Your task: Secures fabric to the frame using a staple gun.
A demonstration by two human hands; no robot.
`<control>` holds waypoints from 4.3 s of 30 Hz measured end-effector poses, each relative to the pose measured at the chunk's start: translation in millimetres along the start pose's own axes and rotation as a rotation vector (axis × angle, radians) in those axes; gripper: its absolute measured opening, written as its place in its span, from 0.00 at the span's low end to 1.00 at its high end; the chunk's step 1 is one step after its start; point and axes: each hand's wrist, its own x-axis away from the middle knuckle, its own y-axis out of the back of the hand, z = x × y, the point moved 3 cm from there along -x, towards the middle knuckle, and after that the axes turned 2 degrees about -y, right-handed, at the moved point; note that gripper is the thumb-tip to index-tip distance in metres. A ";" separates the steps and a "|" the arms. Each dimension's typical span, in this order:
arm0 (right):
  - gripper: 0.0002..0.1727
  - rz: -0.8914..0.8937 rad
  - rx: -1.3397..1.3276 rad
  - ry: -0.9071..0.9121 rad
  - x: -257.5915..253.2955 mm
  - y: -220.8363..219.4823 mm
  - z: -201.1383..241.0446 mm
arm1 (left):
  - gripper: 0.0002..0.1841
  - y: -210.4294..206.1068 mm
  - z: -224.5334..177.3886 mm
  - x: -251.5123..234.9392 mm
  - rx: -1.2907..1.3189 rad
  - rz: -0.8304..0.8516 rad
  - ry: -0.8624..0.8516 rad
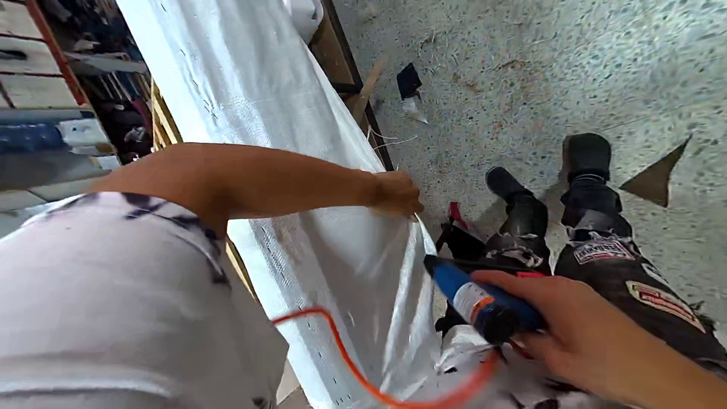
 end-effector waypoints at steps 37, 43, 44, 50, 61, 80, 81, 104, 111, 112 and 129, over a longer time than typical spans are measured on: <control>0.15 -0.146 -0.362 0.225 -139.8 -27.9 71.5 | 0.23 59.9 140.8 85.4 -0.074 0.418 0.376; 0.18 -0.141 -0.313 0.217 -166.0 -15.2 80.6 | 0.16 44.4 153.1 84.7 -0.009 0.059 0.104; 0.18 -0.128 -0.319 0.226 -170.9 -14.0 81.5 | 0.12 44.7 156.1 83.5 0.000 0.049 0.047; 0.13 -0.087 -0.248 0.212 -204.3 -9.9 99.3 | 0.10 39.6 167.2 80.3 0.056 -0.038 -0.084; 0.08 -0.231 -0.242 0.234 -288.2 45.8 132.8 | 0.10 37.7 177.2 75.0 0.105 0.015 -0.136; 0.12 0.010 -0.271 0.252 -333.5 106.0 121.4 | 0.13 121.3 292.7 158.7 0.068 0.175 0.198; 0.12 0.018 -0.284 0.253 -335.3 108.4 120.8 | 0.13 115.1 293.9 157.4 0.093 0.155 0.200; 0.13 -0.191 -0.170 0.306 -424.7 133.8 156.4 | 0.12 101.9 319.9 139.8 0.136 0.184 -0.034; 0.10 -0.149 -0.149 0.255 -466.2 161.3 168.6 | 0.12 98.5 326.9 133.7 0.130 0.142 -0.033; 0.11 -0.118 -0.156 0.235 -466.5 165.2 166.9 | 0.16 102.2 334.2 130.6 0.138 0.142 -0.027; 0.19 -0.039 -0.300 0.217 -511.9 183.3 163.8 | 0.10 103.2 469.2 151.4 0.100 0.357 -0.160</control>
